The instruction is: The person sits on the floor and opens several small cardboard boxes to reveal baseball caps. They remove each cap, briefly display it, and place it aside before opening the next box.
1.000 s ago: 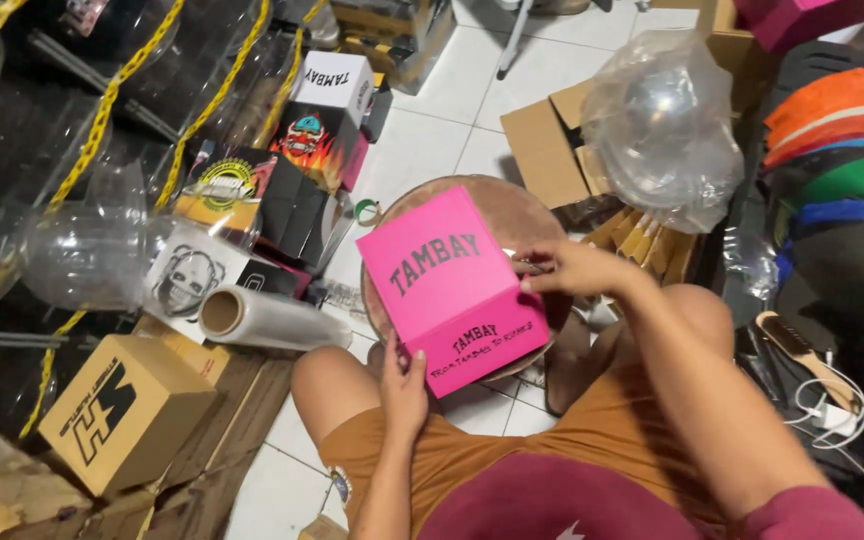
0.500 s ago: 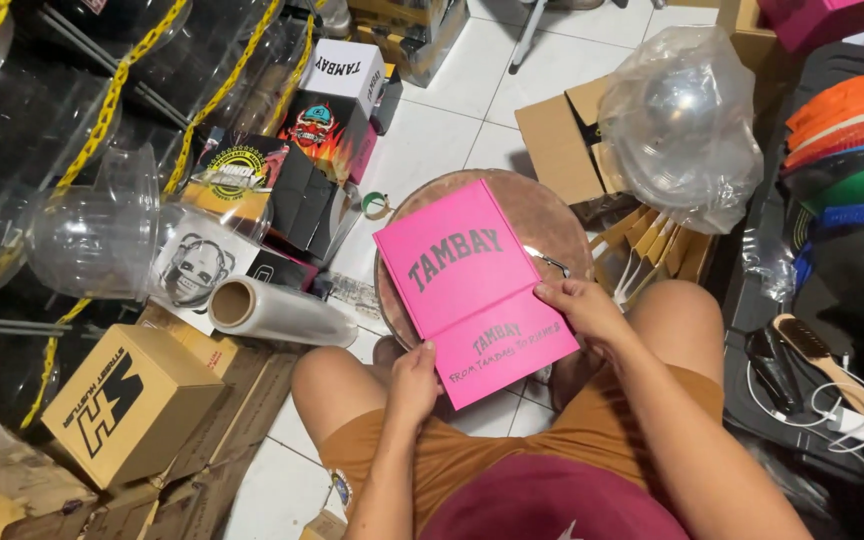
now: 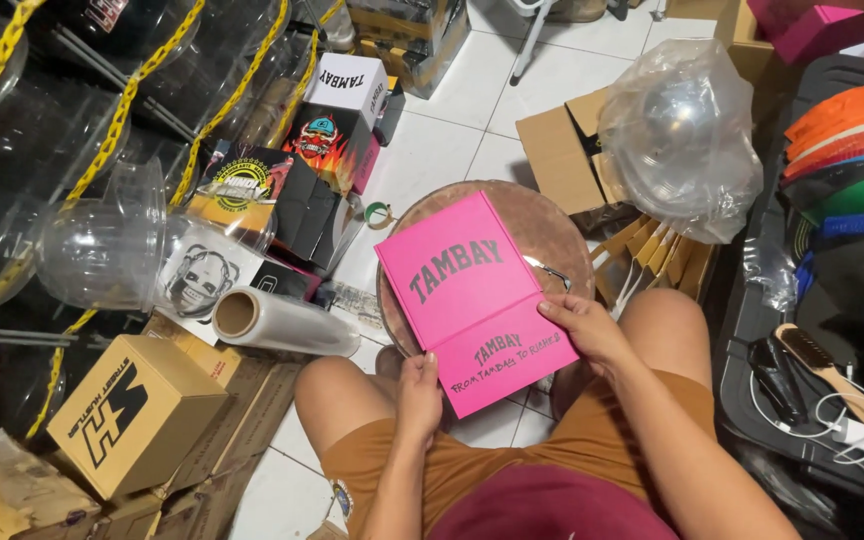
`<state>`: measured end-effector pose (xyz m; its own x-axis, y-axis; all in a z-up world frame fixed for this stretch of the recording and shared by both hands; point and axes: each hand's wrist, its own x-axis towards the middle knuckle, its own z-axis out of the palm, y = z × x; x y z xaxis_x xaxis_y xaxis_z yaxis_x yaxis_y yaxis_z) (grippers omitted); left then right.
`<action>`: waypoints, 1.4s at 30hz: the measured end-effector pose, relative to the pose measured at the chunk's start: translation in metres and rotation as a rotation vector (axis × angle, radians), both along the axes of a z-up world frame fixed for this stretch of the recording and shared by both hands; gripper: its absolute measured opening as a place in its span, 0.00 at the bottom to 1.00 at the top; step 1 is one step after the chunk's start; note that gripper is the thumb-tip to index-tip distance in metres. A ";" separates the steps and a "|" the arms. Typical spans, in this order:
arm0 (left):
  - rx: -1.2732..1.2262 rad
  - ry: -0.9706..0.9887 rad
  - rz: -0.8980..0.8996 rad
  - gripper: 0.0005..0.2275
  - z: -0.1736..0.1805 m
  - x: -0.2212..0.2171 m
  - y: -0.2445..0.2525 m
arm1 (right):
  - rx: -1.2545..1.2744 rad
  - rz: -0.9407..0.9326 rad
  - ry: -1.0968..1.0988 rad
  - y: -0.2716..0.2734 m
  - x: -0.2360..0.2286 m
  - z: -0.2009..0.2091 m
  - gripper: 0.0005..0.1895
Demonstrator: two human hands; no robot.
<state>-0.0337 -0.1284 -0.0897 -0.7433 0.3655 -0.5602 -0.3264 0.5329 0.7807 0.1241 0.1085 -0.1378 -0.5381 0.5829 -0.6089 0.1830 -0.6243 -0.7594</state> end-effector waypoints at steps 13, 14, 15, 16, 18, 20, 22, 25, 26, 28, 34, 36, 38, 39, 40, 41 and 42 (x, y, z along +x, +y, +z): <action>-0.068 0.279 -0.031 0.18 -0.009 0.014 -0.004 | 0.217 0.133 -0.149 -0.014 0.000 0.043 0.20; -0.037 0.294 -0.052 0.19 -0.008 0.014 -0.004 | 0.332 0.202 -0.234 -0.014 0.000 0.046 0.22; -0.035 0.296 -0.054 0.19 -0.013 0.010 -0.005 | 0.334 0.199 -0.232 -0.013 -0.001 0.044 0.22; -0.078 0.355 -0.130 0.27 -0.017 0.006 -0.006 | 0.405 0.217 -0.234 -0.012 -0.001 0.043 0.27; -0.119 0.415 -0.208 0.38 -0.018 -0.002 -0.009 | 0.479 0.231 -0.236 -0.012 -0.003 0.051 0.34; -0.003 0.580 -0.322 0.48 -0.015 -0.012 -0.010 | 0.719 0.354 -0.279 -0.009 -0.006 0.068 0.48; 0.026 0.525 -0.357 0.43 -0.005 -0.016 -0.003 | 0.750 0.426 -0.262 -0.002 -0.008 0.058 0.47; 0.060 0.489 -0.343 0.36 -0.008 -0.022 -0.003 | 0.783 0.480 -0.223 0.000 -0.010 0.051 0.44; 0.065 0.501 -0.300 0.34 -0.013 -0.025 -0.004 | 0.779 0.459 -0.208 0.000 -0.011 0.050 0.43; 0.129 0.501 -0.258 0.31 0.016 -0.026 -0.007 | 0.740 0.426 -0.183 -0.004 -0.011 0.086 0.41; 0.196 0.330 -0.141 0.18 0.082 -0.044 -0.013 | 0.752 0.280 -0.080 -0.005 -0.013 0.120 0.30; 0.134 0.300 -0.143 0.17 0.094 -0.047 -0.007 | 0.711 0.275 -0.124 -0.006 -0.021 0.128 0.29; 0.152 0.179 -0.047 0.19 0.107 -0.047 0.004 | 0.713 0.320 -0.294 -0.007 -0.029 0.131 0.35; 0.153 0.177 -0.045 0.19 0.102 -0.048 0.007 | 0.715 0.322 -0.296 -0.008 -0.032 0.135 0.35; 0.124 0.200 -0.032 0.21 0.098 -0.050 0.009 | 0.526 0.247 -0.189 -0.010 -0.035 0.140 0.31; 0.098 0.224 -0.017 0.23 0.093 -0.052 0.012 | 0.339 0.173 -0.082 -0.010 -0.040 0.145 0.29; 0.102 0.224 -0.012 0.23 0.092 -0.054 0.014 | 0.344 0.178 -0.082 -0.009 -0.042 0.146 0.29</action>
<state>-0.0873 -0.1145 0.0027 -0.8401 0.4210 -0.3420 -0.1334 0.4507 0.8826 0.0824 0.0991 0.0086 -0.6068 0.6625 -0.4392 0.3337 -0.2891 -0.8972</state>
